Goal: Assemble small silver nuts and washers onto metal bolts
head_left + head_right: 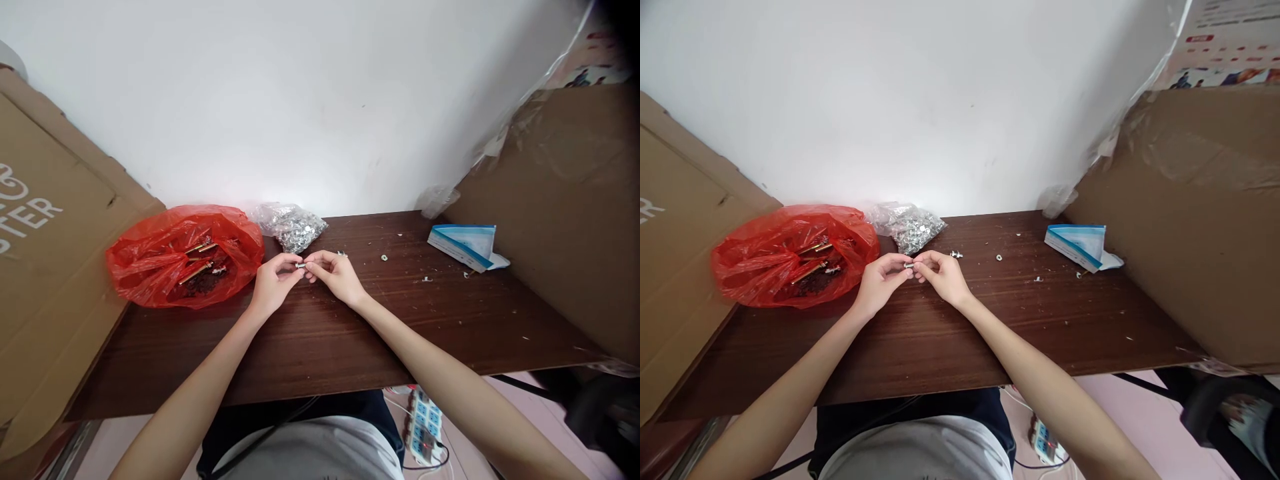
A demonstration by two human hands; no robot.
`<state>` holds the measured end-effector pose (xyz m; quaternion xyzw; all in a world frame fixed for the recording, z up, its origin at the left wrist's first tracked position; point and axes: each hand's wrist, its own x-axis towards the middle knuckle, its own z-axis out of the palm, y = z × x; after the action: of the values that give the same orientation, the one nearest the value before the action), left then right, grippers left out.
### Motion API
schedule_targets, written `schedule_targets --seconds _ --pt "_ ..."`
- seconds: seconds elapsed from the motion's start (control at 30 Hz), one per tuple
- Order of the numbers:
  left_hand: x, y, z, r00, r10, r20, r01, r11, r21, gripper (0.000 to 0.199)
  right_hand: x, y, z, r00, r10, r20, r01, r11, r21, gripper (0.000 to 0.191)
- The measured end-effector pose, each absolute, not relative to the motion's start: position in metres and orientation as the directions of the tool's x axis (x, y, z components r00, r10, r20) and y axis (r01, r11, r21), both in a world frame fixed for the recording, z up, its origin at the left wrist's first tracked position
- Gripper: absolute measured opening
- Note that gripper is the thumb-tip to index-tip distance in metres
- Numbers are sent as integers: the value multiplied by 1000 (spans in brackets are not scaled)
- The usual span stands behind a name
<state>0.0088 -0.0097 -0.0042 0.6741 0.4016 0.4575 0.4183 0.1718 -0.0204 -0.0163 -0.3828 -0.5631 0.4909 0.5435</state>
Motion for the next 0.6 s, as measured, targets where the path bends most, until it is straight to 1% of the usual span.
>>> schedule_targets --seconds 0.13,0.23,0.4,0.5,0.6 --pt "8 -9 -5 250 935 250 111 -285 952 26 172 -22 -16 -98 951 293 -11 294 -956 30" --pt "8 -9 -6 227 948 221 57 -239 969 30 173 -23 -16 -75 948 311 1 312 -950 30" --pt "9 -11 -2 182 970 162 -56 -155 986 36 175 -22 -16 -87 955 283 -51 279 -959 31" --pt "9 -11 1 148 977 152 -114 -135 984 38 174 -23 -15 -119 956 267 -111 255 -961 34" --pt "9 -11 2 128 982 140 -149 -120 981 41 174 -23 -13 -114 961 251 -175 229 -957 34"
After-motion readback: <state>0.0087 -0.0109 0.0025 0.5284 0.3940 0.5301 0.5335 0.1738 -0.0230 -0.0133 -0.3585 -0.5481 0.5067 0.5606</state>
